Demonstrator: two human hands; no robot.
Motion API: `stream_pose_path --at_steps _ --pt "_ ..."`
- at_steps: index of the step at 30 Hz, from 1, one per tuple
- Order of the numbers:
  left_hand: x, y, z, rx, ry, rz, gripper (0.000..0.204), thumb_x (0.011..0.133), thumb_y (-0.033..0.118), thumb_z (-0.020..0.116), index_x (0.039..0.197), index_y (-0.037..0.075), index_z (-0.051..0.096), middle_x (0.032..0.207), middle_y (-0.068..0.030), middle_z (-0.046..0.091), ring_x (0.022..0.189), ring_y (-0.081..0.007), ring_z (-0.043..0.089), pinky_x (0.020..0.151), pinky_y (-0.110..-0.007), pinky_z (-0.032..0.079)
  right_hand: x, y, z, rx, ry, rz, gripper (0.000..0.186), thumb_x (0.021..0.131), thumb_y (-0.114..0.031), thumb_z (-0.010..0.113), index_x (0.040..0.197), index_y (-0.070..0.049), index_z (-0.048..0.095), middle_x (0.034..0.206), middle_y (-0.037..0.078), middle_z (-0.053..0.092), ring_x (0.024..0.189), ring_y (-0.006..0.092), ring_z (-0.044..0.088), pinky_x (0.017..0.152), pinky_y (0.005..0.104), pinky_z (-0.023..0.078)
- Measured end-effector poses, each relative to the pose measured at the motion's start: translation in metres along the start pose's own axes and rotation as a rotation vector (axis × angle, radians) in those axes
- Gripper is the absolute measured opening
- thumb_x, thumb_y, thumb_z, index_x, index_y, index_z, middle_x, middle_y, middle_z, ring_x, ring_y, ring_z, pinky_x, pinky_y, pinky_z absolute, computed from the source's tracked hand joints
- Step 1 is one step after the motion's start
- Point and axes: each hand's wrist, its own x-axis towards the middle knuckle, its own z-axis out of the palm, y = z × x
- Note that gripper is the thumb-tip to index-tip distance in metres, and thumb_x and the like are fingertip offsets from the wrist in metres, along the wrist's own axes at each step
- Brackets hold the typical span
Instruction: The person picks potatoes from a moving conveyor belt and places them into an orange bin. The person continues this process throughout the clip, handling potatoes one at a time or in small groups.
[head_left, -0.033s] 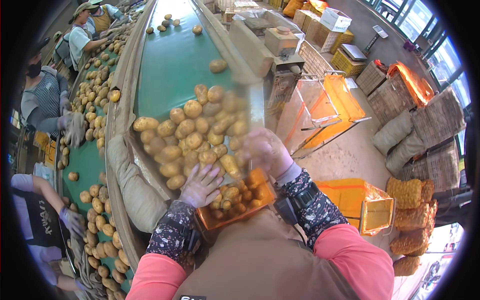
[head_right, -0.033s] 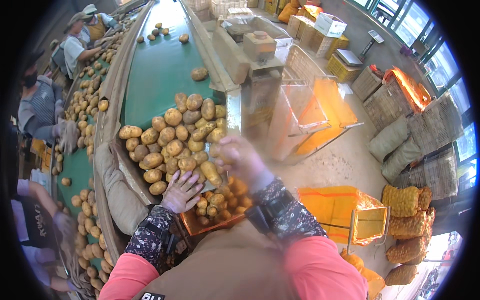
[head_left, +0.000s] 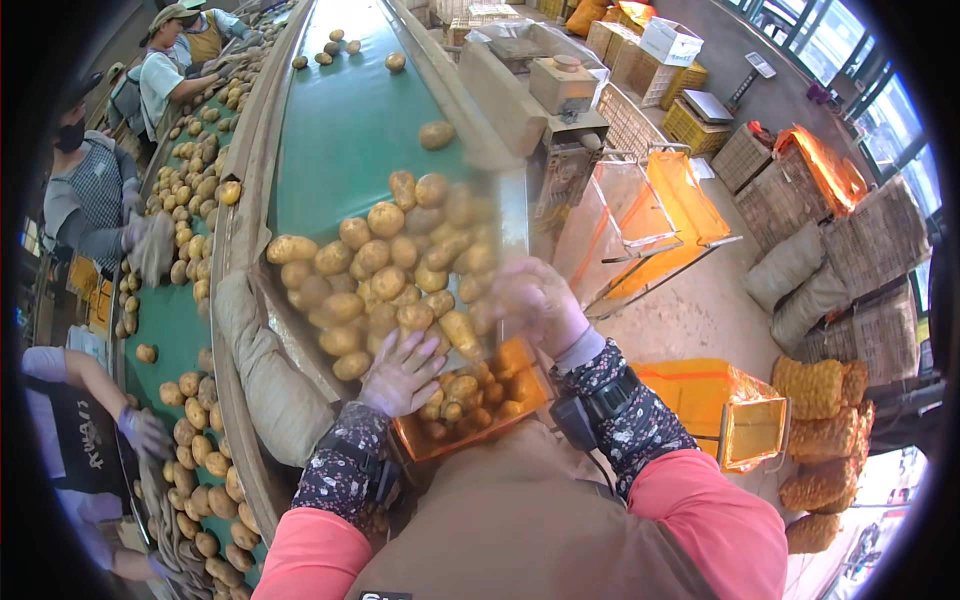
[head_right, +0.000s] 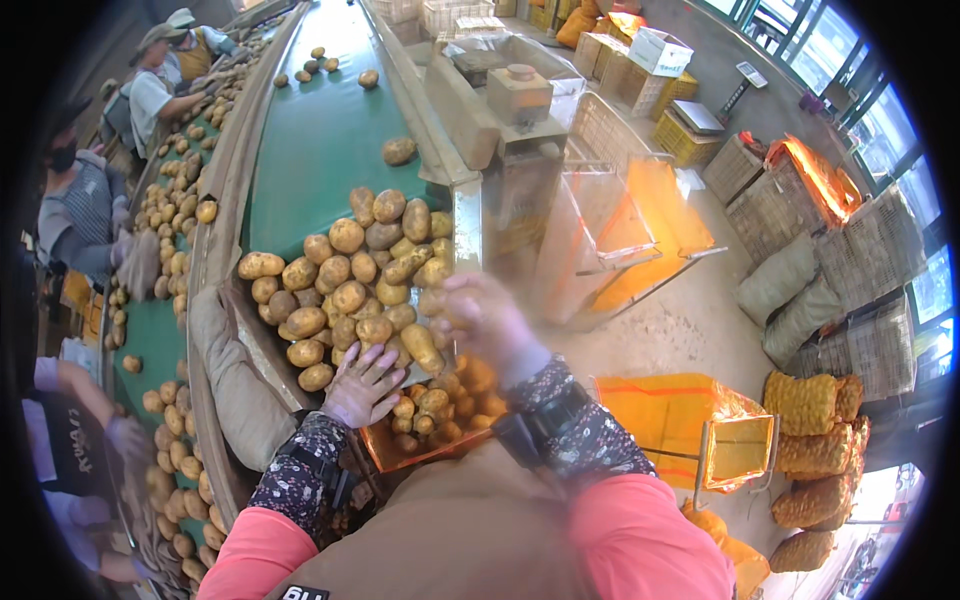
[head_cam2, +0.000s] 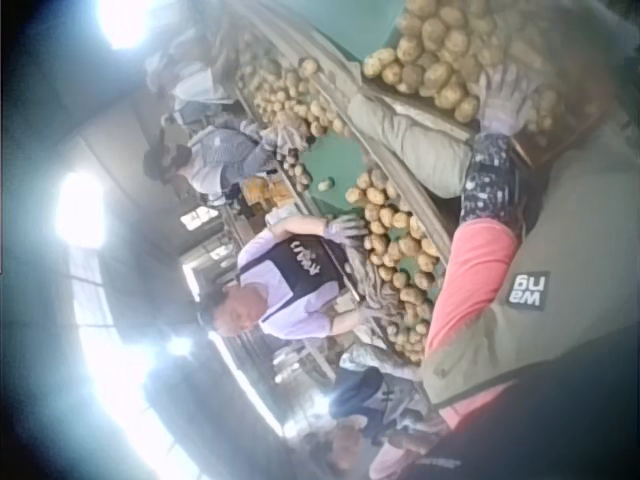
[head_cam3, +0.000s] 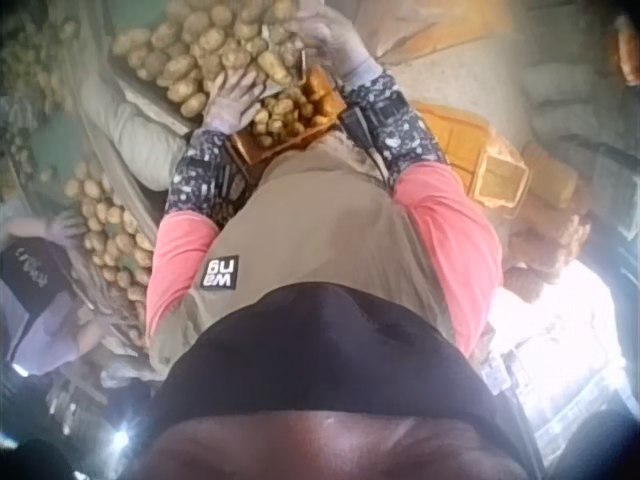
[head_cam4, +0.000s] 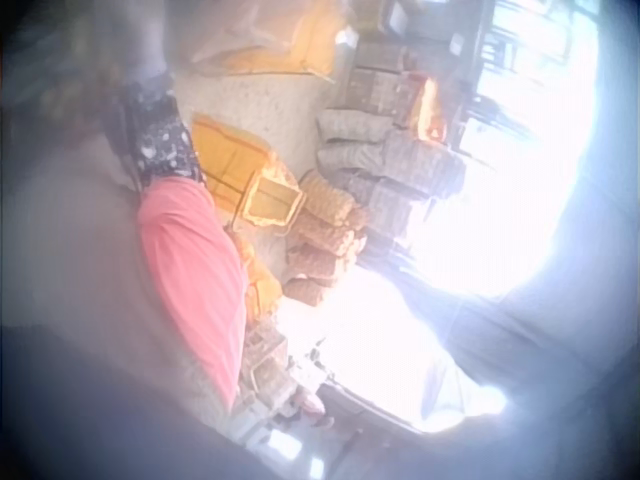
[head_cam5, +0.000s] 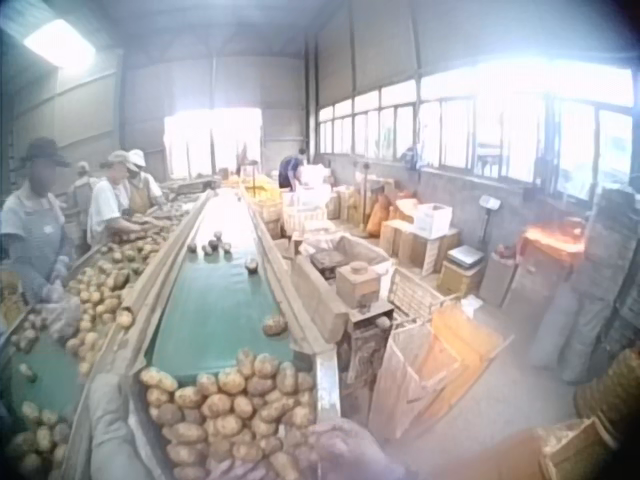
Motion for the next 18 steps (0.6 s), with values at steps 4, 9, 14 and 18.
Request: stream_pose_path --at_steps 4,9,14,18 --pt "-0.002 0.0 0.001 -0.008 -0.012 -0.017 0.046 0.086 0.036 0.07 0.127 0.016 0.066 0.145 -0.0067 0.052 0.141 -0.0306 0.041 0.117 -0.059 0.029 0.005 -0.051 -0.005 -0.231 0.334 -0.153 0.046 0.08 -0.004 0.076 0.122 -0.008 0.058 0.099 0.006 0.066 0.078 0.0176 0.066 0.069 0.0287 0.057" --pt "-0.003 -0.001 0.002 -0.023 -0.011 -0.023 0.044 0.087 0.036 0.069 0.126 0.016 0.067 0.146 -0.0059 0.051 0.141 -0.0295 0.041 0.117 -0.058 0.028 0.016 -0.212 -0.004 -0.869 0.493 -1.525 0.026 0.091 -0.006 0.061 0.117 -0.007 0.059 0.1 0.003 0.06 0.091 0.0146 0.058 0.084 0.0346 0.051" --pt "-0.002 -0.001 0.002 -0.022 0.005 -0.014 0.041 0.089 0.036 0.066 0.124 0.016 0.066 0.145 -0.0057 0.052 0.14 -0.0284 0.042 0.117 -0.058 0.029 0.069 -0.315 -0.002 -1.995 0.728 -1.703 0.042 0.097 -0.023 0.06 0.135 -0.008 0.053 0.119 0.013 0.06 0.105 0.0232 0.062 0.091 0.0374 0.051" --pt "-0.003 -0.001 0.003 -0.032 -0.017 -0.032 0.041 0.091 0.037 0.065 0.127 0.017 0.065 0.145 -0.0057 0.051 0.14 -0.0283 0.042 0.118 -0.057 0.028 0.095 -0.235 0.018 -1.66 0.187 -0.859 0.053 0.092 -0.018 0.068 0.143 -0.01 0.056 0.134 0.011 0.064 0.117 0.0194 0.062 0.1 0.0338 0.049"
